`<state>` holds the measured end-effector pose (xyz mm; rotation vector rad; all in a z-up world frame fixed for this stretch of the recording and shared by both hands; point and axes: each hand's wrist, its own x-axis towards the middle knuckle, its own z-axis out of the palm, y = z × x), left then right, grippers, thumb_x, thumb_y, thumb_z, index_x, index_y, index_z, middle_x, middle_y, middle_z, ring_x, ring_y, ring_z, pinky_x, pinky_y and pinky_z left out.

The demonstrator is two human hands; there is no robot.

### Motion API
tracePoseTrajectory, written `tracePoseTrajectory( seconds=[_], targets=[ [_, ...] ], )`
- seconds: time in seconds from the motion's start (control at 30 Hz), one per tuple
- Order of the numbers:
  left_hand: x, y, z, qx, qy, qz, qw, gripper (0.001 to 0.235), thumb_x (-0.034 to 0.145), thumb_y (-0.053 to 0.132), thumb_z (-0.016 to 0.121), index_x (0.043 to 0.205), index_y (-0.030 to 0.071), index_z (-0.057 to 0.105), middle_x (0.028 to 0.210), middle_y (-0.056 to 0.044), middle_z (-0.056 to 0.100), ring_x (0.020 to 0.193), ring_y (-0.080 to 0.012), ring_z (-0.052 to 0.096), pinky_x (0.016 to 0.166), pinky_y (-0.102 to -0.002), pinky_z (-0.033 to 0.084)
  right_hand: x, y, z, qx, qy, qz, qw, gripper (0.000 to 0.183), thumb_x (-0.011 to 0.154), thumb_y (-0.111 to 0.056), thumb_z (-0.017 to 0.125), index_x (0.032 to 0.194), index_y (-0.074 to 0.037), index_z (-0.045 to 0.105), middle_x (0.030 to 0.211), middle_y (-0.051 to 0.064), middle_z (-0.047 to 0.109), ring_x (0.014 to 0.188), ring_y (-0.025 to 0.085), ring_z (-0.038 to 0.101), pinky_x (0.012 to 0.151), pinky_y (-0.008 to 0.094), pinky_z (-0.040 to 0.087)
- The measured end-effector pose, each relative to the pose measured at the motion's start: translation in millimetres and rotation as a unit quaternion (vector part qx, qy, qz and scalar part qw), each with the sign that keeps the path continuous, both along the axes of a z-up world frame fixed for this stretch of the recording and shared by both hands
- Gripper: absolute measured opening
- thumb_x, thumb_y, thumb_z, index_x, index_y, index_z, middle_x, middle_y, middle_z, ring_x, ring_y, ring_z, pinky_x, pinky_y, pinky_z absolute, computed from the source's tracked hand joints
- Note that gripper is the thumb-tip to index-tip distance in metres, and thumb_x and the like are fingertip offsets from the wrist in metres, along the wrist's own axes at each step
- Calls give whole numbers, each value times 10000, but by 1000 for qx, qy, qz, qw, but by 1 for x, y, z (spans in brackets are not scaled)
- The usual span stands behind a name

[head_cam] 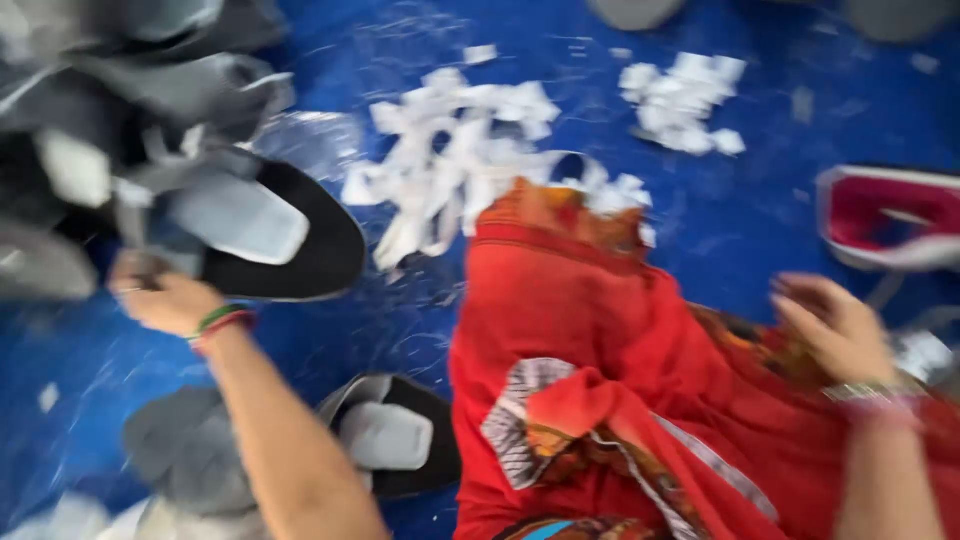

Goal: Applying and ironing white reinforcement patches or labels inside grey shoe uppers.

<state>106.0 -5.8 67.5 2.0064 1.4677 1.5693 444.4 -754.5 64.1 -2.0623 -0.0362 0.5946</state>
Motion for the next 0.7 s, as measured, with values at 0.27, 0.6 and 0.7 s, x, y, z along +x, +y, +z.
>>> tracePoseTrajectory(
  seconds=[0.27, 0.6, 0.7],
  targets=[
    [260, -169, 122, 2, -150, -457, 876, 140, 1128, 6, 628, 1243, -59, 585, 1065, -109, 692, 908, -190, 634, 809, -366, 527, -7, 136, 114, 334, 17, 121, 935, 785, 944, -480, 654, 1556, -69, 382, 1473, 137, 572, 1346, 241, 578, 1061, 442, 522],
    [337, -438, 141, -2, 63, -635, 770, 476, 1057, 54, 607, 1516, 103, 491, 1471, -228, 529, 1358, -396, 554, 1140, -430, 462, -4, 85, 75, 590, 171, -173, 770, 397, 1018, -75, 587, 1411, -26, 579, 1351, 133, 658, 1246, 296, 641, 1108, 463, 502],
    [322, -459, 115, -54, -2, -696, 716, 415, 1060, 83, 625, 1459, 41, 521, 1451, -231, 557, 1374, -394, 566, 1162, -415, 453, -12, 63, 45, 590, 212, -225, 745, 382, 1017, -70, 555, 1391, 3, 581, 1345, 151, 663, 1236, 303, 649, 1101, 459, 499]
  ],
)
